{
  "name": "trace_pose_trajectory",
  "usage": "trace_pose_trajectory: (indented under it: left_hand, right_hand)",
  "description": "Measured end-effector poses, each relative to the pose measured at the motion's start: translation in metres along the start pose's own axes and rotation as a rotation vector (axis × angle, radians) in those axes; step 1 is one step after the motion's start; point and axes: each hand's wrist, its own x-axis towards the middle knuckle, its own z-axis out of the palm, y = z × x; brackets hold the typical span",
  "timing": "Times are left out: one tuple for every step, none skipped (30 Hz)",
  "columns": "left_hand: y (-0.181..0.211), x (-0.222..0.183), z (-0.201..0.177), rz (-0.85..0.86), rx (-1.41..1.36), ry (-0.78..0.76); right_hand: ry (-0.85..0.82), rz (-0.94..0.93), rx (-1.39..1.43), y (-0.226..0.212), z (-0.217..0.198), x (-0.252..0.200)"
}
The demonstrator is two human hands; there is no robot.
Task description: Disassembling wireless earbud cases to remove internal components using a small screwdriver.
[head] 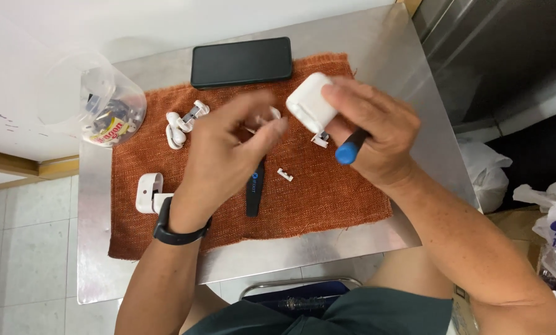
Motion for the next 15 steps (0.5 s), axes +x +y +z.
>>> trace_pose_trajectory:
  left_hand:
    - [-0.003,-0.001,0.003,0.002,0.0,0.001]
    - [-0.007,-0.004,0.005,0.016,-0.106,-0.002]
    - [-0.01,-0.007,0.008,0.031,-0.212,-0.005]
    - [-0.012,-0.008,0.011,0.025,-0.211,-0.002]
    - [-0.014,-0.009,0.013,0.047,-0.275,0.002]
    - [-0.016,-0.009,0.016,0.074,-0.337,0.005]
    - [-0.02,-0.01,0.013,0.074,-0.336,0.008]
    - [-0.024,-0.01,0.01,0.131,-0.347,-0.002]
    - [-0.029,-0.01,0.008,0.188,-0.358,-0.013]
    - [-0.027,-0.008,0.006,0.187,-0.357,-0.011]
    - [-0.025,-0.007,0.004,0.134,-0.359,-0.024]
    - [-0.023,-0.006,0.003,0.078,-0.363,-0.038]
    - [-0.027,-0.006,0.005,0.074,-0.364,-0.039]
    - [-0.031,-0.007,0.009,0.085,-0.449,-0.065]
    - [-0.035,-0.007,0.012,0.096,-0.534,-0.091]
  right_hand:
    - [0.001,-0.002,-0.001,0.0,0.001,0.0]
    - [-0.016,-0.025,-0.002,-0.002,0.002,-0.001]
    - [-0.033,-0.049,-0.003,-0.004,0.004,-0.003]
    - [-0.037,-0.048,0.002,-0.004,0.006,-0.004]
    - [-0.049,-0.039,0.012,-0.005,0.007,-0.005]
    - [-0.059,-0.032,0.019,-0.005,0.008,-0.006]
    - [-0.06,-0.033,0.021,-0.007,0.008,-0.005]
    - [-0.099,0.016,0.133,-0.009,0.008,-0.003]
    - [-0.139,0.064,0.244,-0.011,0.007,-0.002]
    - [-0.139,0.063,0.246,-0.015,0.006,0.0]
    - [-0.153,0.222,0.358,-0.019,0.005,0.002]
    - [-0.17,0.384,0.471,-0.024,0.003,0.002]
    - [-0.172,0.388,0.472,-0.025,0.005,0.004]
    - [-0.202,0.399,0.474,-0.027,0.007,0.005]
    - [-0.232,0.411,0.476,-0.028,0.007,0.006]
